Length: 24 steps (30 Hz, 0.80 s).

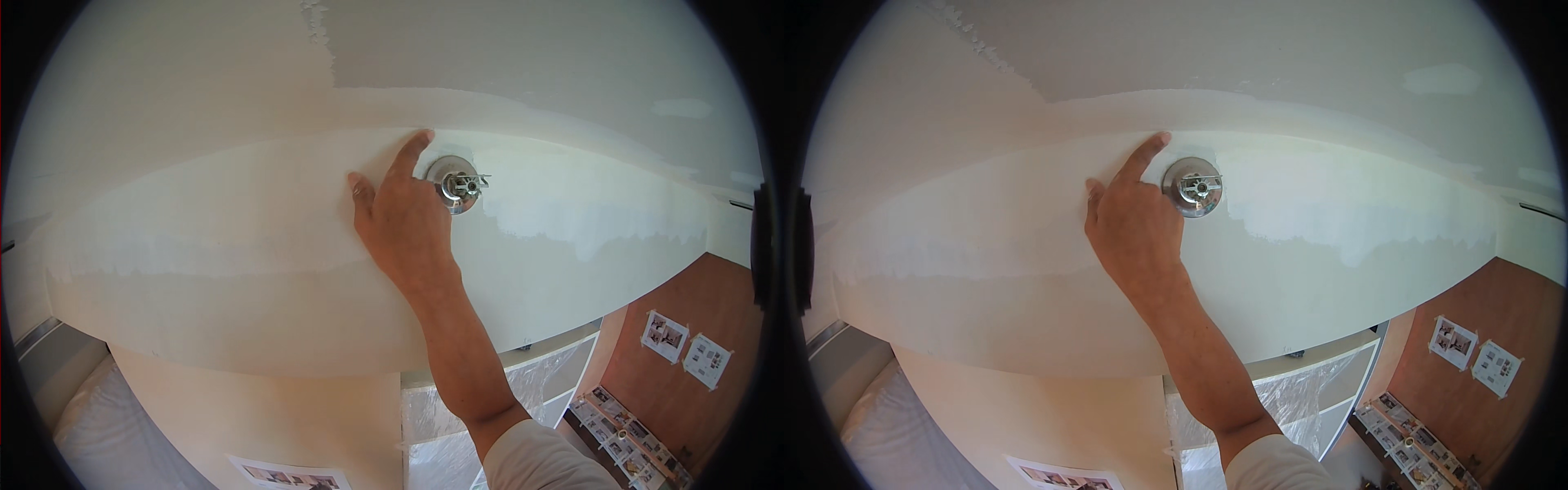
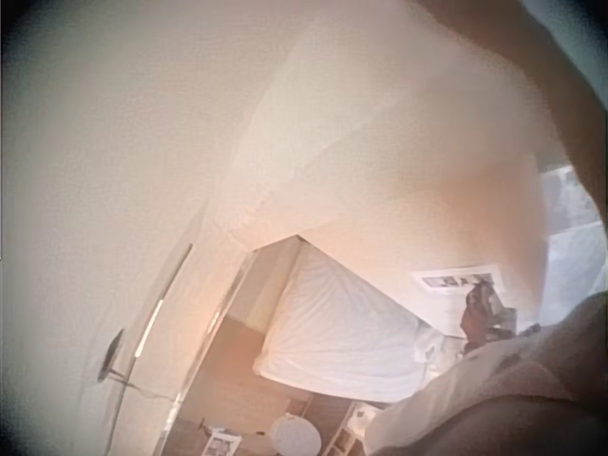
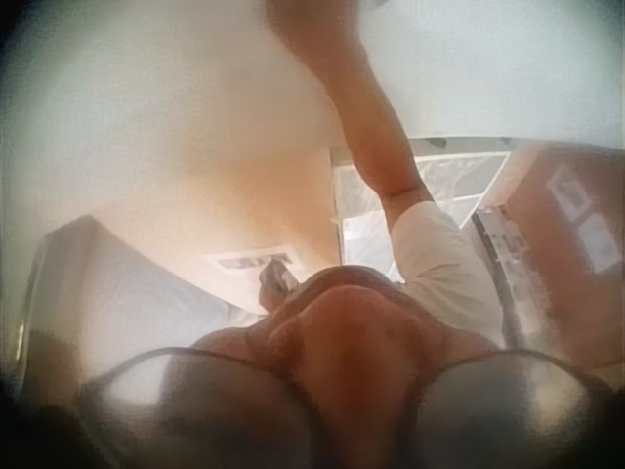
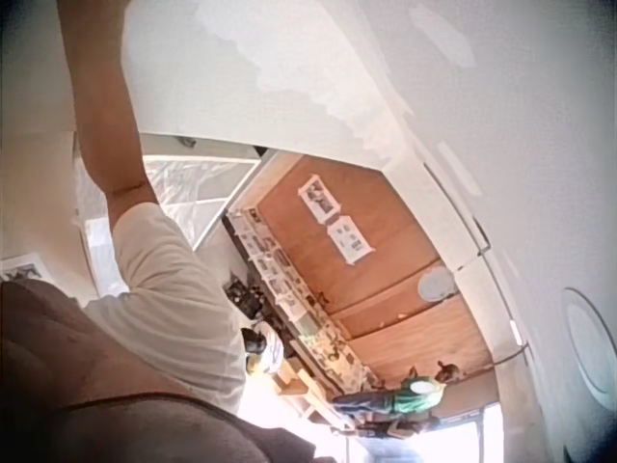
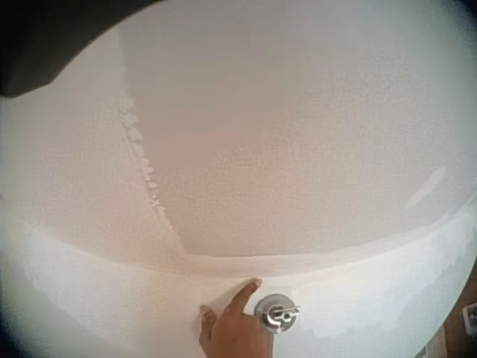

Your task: The person touches a ceiling surface to check for gaps, then pulls a circular light fixture out of its hole and handles the electrical wiring.

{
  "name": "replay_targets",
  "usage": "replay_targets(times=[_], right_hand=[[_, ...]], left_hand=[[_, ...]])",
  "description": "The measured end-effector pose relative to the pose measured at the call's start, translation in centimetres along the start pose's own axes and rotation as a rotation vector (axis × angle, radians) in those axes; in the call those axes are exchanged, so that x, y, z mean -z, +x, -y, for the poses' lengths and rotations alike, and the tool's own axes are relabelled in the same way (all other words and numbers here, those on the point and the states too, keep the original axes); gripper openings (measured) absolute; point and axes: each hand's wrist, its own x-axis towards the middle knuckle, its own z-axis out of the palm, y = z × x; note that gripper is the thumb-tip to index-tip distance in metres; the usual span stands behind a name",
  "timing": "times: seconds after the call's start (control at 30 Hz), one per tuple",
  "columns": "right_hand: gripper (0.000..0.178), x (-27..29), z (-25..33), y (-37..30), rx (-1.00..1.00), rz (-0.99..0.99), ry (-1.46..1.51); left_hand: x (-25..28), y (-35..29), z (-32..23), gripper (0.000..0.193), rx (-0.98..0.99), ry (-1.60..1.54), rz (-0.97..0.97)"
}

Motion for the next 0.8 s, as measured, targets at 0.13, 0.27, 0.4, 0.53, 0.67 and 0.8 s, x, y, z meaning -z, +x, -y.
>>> replay_targets(times=[0.13,0.27,0.4,0.53,0.67,0.8], right_hand=[[0.092,0.0,-0.5,0.6,-0.002,-0.072,0.042],[0.091,0.1,-0.3,0.9,-0.025,-0.077,0.040],[0.088,-0.3,0.4,0.9,-0.023,-0.042,-0.057],[0.085,-1.2,1.9,0.9,0.018,0.007,-0.172],[0.082,-1.9,3.0,0.9,0.120,0.108,-0.154],[0.085,-1.6,2.0,-0.3,0.170,0.126,-0.122]], left_hand=[[0.2,0.0,0.1,0.048,0.005,0.016,0.019],[0.5,-0.1,0.4,0.045,0.023,0.031,0.032],[0.6,-0.3,0.8,0.042,0.045,0.039,0.042],[0.7,-0.3,0.8,0.039,0.061,0.041,0.066],[1.1,-0.2,0.1,0.036,0.080,0.071,0.085],[1.9,0.1,-1.0,0.040,-0.015,0.083,0.071]])
